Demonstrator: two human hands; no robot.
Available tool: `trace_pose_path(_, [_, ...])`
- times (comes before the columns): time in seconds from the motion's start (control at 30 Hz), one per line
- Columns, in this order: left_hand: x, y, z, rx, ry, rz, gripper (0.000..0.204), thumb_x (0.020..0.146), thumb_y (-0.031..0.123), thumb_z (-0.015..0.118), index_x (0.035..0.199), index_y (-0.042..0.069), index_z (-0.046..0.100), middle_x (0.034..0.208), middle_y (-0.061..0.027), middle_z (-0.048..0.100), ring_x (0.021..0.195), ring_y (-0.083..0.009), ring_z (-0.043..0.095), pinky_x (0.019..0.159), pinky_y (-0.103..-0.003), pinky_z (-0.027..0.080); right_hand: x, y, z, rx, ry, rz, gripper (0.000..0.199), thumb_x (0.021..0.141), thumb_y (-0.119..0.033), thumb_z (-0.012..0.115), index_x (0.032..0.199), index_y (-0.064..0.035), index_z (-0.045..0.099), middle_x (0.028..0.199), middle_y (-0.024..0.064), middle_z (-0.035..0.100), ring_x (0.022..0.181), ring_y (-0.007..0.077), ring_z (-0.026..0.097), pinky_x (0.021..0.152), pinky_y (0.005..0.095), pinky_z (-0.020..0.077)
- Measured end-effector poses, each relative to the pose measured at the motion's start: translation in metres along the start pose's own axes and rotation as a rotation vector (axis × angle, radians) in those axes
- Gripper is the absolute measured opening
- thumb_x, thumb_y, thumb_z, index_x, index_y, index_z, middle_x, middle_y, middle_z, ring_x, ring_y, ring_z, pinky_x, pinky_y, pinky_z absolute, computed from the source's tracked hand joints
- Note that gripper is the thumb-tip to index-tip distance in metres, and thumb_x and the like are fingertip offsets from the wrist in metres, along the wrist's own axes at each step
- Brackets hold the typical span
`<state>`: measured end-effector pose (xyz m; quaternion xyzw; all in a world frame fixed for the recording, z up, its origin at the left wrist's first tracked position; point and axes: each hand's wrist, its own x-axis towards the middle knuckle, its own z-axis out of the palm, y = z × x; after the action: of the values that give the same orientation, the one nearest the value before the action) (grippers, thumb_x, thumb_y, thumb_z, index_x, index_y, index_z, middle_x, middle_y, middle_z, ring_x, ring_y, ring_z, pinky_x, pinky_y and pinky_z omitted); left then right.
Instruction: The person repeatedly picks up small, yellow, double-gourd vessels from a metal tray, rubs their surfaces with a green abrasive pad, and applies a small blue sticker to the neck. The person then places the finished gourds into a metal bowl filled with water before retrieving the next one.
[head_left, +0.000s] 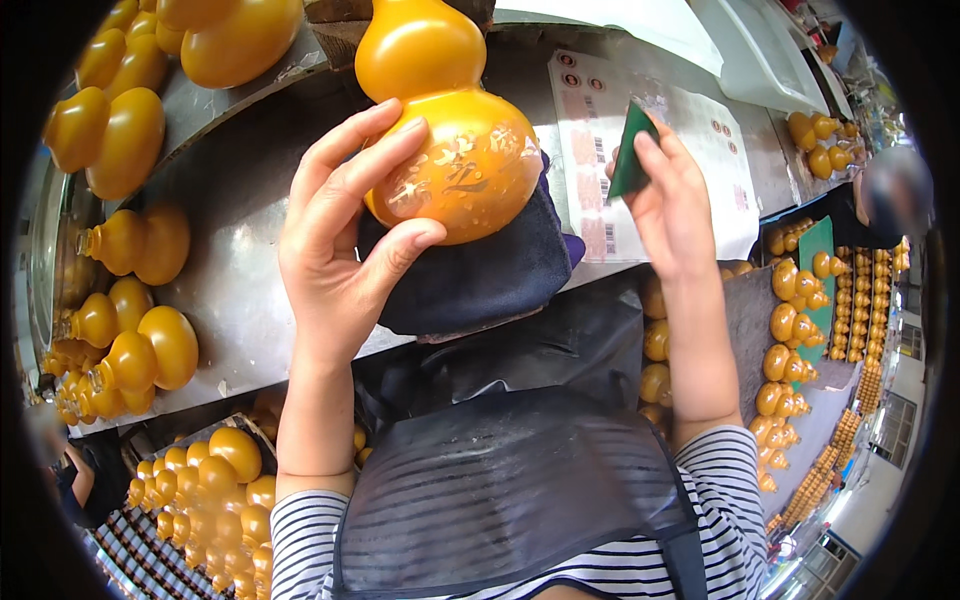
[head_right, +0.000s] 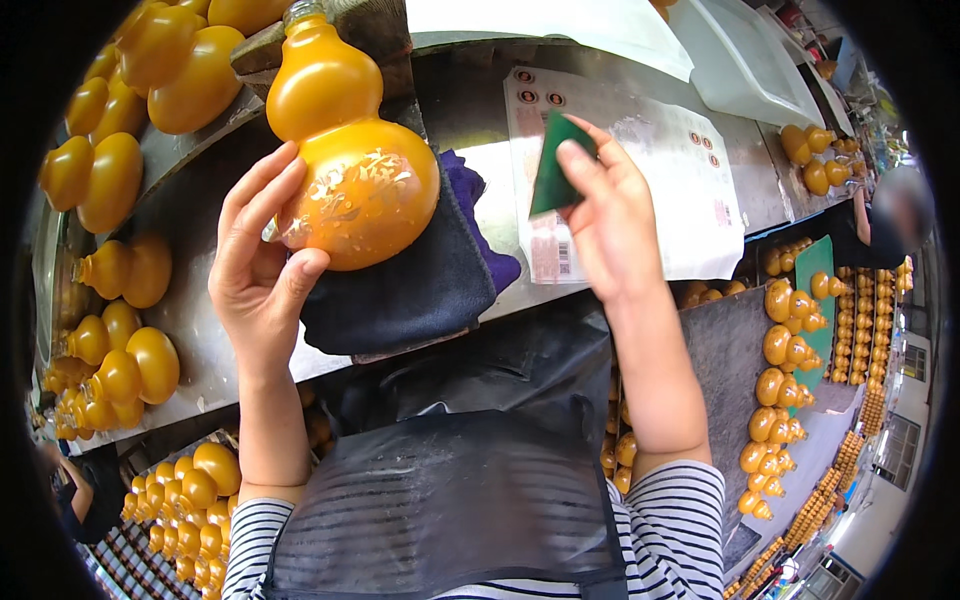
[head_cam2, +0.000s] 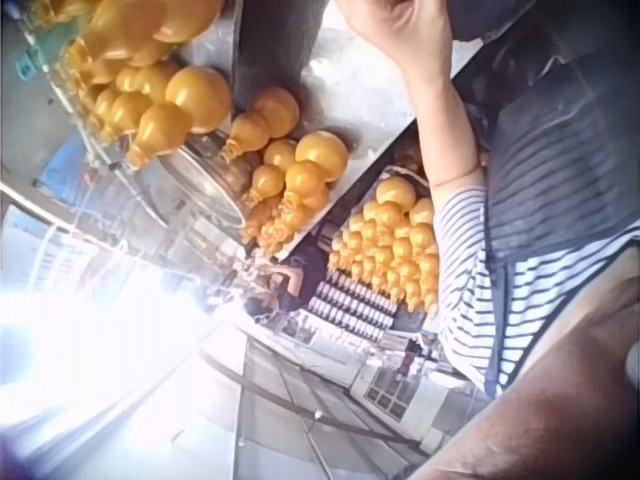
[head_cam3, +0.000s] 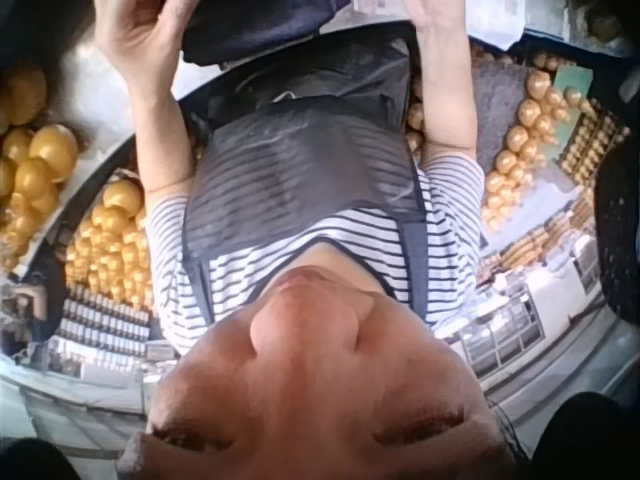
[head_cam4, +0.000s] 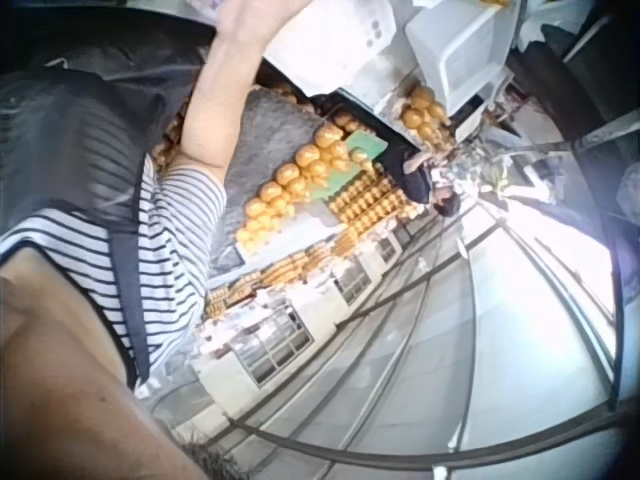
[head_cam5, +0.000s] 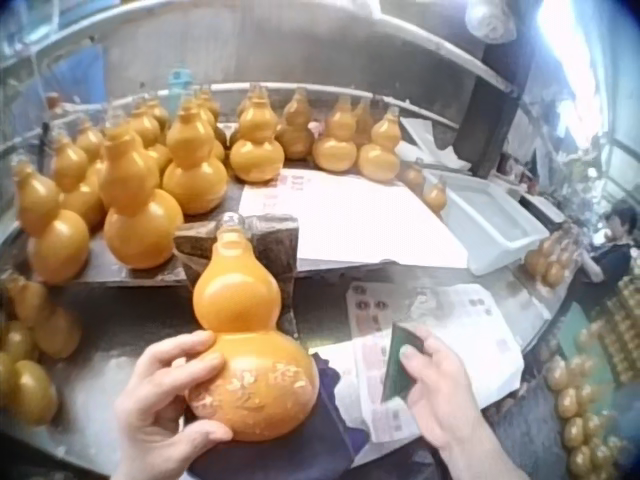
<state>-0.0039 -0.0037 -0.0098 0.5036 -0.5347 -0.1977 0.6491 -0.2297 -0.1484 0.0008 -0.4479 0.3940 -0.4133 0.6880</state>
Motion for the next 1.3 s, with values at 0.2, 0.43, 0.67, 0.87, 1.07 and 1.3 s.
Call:
trace_pose_path(0.2, [0.000,0.003,0.002,-0.003,0.021,-0.018,0.053,0.075,0.023,0.079,0.122,0.004,0.064,0.131,-0.0132,0.051,0.119,-0.0233,0.053,0.099,-0.035,0.046,-0.057,0.013,0.066,-0.509,-0.268,-0.796,0.036,0.074,0.002,0.076,0.106,0.0011,0.059,0.093,0.0098,0.062,0.078,0.0124,0.062,0.068,0.0233,0.0499])
trace_pose_path(0.43, [0.002,0.004,0.001,0.065,0.027,-0.007,0.050,0.073,0.023,0.080,0.117,0.005,0.067,0.126,-0.0144,0.057,0.116,-0.0253,0.055,0.097,-0.035,0.046,-0.055,0.020,0.046,-0.507,-0.112,-0.583,0.030,0.079,0.001,0.073,0.102,0.0018,0.054,0.089,0.0073,0.057,0.076,0.0107,0.055,0.071,0.0231,0.0467])
trace_pose_path(0.67, [0.000,0.001,-0.003,0.002,0.013,0.031,0.053,0.100,0.045,0.042,0.118,0.002,0.066,0.127,-0.0177,0.055,0.116,-0.0262,0.055,0.098,-0.036,0.043,-0.051,-0.002,0.075,-0.964,-0.396,-1.274,0.027,0.062,-0.008,0.077,0.088,-0.0110,0.072,0.088,-0.0003,0.062,0.077,0.0158,0.054,0.064,0.0275,0.0418])
trace_pose_path(0.87, [0.002,0.005,-0.004,-0.022,0.004,0.008,0.050,0.101,0.042,0.041,0.118,0.002,0.066,0.127,-0.0186,0.055,0.116,-0.0271,0.054,0.098,-0.037,0.043,-0.052,0.020,0.083,-1.009,-0.519,-1.416,0.021,0.061,-0.013,0.074,0.082,-0.0136,0.072,0.086,-0.0042,0.064,0.078,0.0128,0.054,0.065,0.0260,0.0383])
trace_pose_path(1.07, [0.001,0.009,-0.002,-0.124,0.056,-0.116,0.044,0.100,0.033,0.043,0.121,0.000,0.063,0.127,-0.0177,0.055,0.122,-0.0258,0.050,0.104,-0.036,0.036,-0.037,-0.010,0.054,-0.975,-0.680,-1.187,0.020,0.063,-0.013,0.075,0.082,-0.0142,0.070,0.089,0.0002,0.063,0.080,0.0177,0.056,0.071,0.0345,0.0431])
trace_pose_path(1.3, [0.022,0.023,0.002,-0.084,0.013,-0.308,0.075,0.085,0.029,0.062,0.146,0.000,0.030,0.148,-0.0165,0.031,0.137,-0.0279,0.034,0.109,-0.039,0.034,-0.003,-0.041,0.048,-0.456,-0.509,-0.065,0.033,0.086,-0.004,0.061,0.118,0.0008,0.055,0.073,-0.0020,0.056,0.074,0.0052,0.053,0.069,0.0202,0.0418])
